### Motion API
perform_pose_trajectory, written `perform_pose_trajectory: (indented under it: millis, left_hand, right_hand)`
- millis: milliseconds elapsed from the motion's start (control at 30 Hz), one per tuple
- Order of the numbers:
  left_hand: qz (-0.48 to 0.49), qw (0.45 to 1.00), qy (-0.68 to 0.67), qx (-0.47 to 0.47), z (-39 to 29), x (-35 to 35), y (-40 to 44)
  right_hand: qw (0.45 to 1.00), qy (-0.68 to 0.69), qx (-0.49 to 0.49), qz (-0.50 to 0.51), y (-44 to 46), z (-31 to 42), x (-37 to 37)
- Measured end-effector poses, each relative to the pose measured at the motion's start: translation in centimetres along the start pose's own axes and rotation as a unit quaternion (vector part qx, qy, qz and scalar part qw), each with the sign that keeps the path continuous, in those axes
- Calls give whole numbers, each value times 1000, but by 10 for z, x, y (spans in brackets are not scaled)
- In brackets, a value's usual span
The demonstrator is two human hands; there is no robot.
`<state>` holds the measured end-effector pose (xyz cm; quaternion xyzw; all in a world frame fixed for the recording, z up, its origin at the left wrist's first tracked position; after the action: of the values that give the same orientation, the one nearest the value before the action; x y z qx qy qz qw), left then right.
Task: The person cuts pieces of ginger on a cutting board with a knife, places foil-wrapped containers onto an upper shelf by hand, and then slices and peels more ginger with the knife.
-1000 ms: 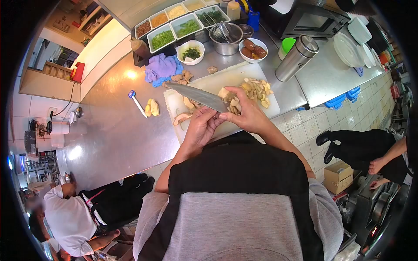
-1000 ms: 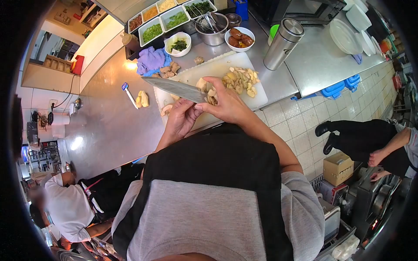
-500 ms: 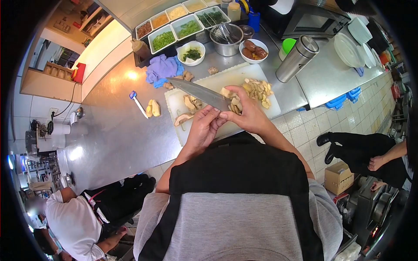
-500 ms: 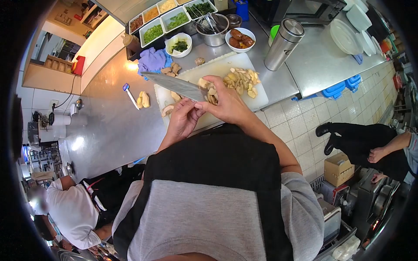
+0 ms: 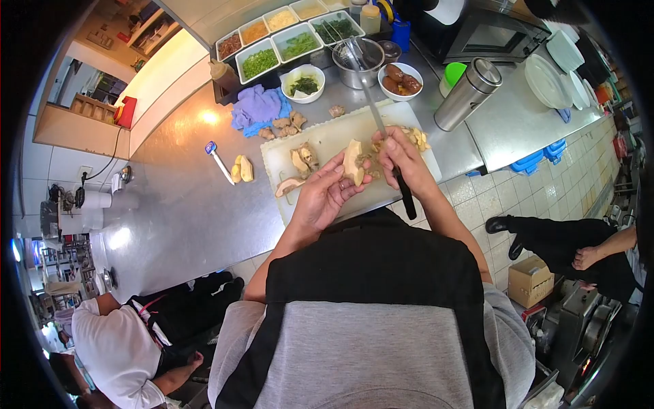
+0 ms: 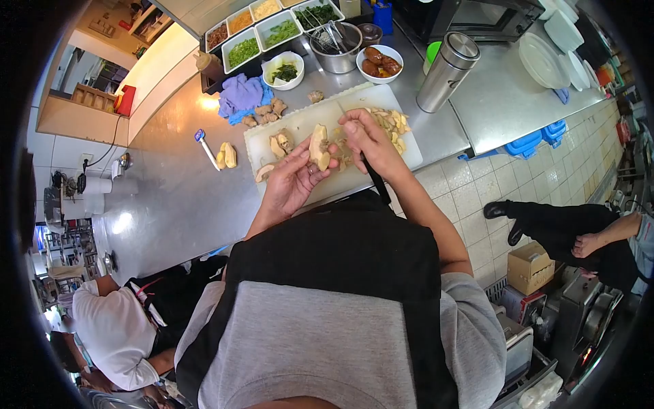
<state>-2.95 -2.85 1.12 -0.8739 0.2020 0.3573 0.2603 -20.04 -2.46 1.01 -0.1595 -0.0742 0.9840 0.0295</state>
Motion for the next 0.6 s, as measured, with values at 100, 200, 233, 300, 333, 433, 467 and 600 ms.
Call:
perform_pose_trajectory:
  millis: [100, 200, 233, 300, 333, 433, 467, 600]
  left_hand:
    - [-14, 1000, -19, 19, 3, 9, 6]
    - [-24, 999, -23, 8, 4, 21, 10]
    - [-41, 999, -2, -1, 3, 22, 9]
    - [-76, 996, 41, -21, -3, 20, 6]
    - [-83, 996, 36, -20, -5, 16, 6]
    - [-99, 994, 40, -21, -7, 9, 7]
    - [-103, 993, 55, -27, -7, 10, 6]
    - [-95, 992, 72, -36, -6, 14, 6]
  right_hand:
    - [976, -214, 26, 21, -13, 12, -11]
    - [893, -348, 285, 27, -19, 18, -27]
    - [906, -348, 239, 38, -21, 17, -29]
    - [925, -344, 146, 61, -26, 18, -33]
    - [916, -366, 149, 62, -26, 17, -33]
    - [895, -412, 160, 62, -26, 18, -34]
    - [894, -412, 166, 62, -26, 19, -35]
    - [891, -405, 195, 62, -25, 18, -35]
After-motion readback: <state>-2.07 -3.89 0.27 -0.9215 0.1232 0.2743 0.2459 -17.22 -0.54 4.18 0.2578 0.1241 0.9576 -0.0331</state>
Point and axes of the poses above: each hand's wrist, its own y-axis towards the middle knuckle, its own x-axis out of the back of the hand, z = x × y, the point moved 4 cm from there along y, towards the middle knuckle, and after that the axes turned 11 degrees about -z, right-handed, at the moved point
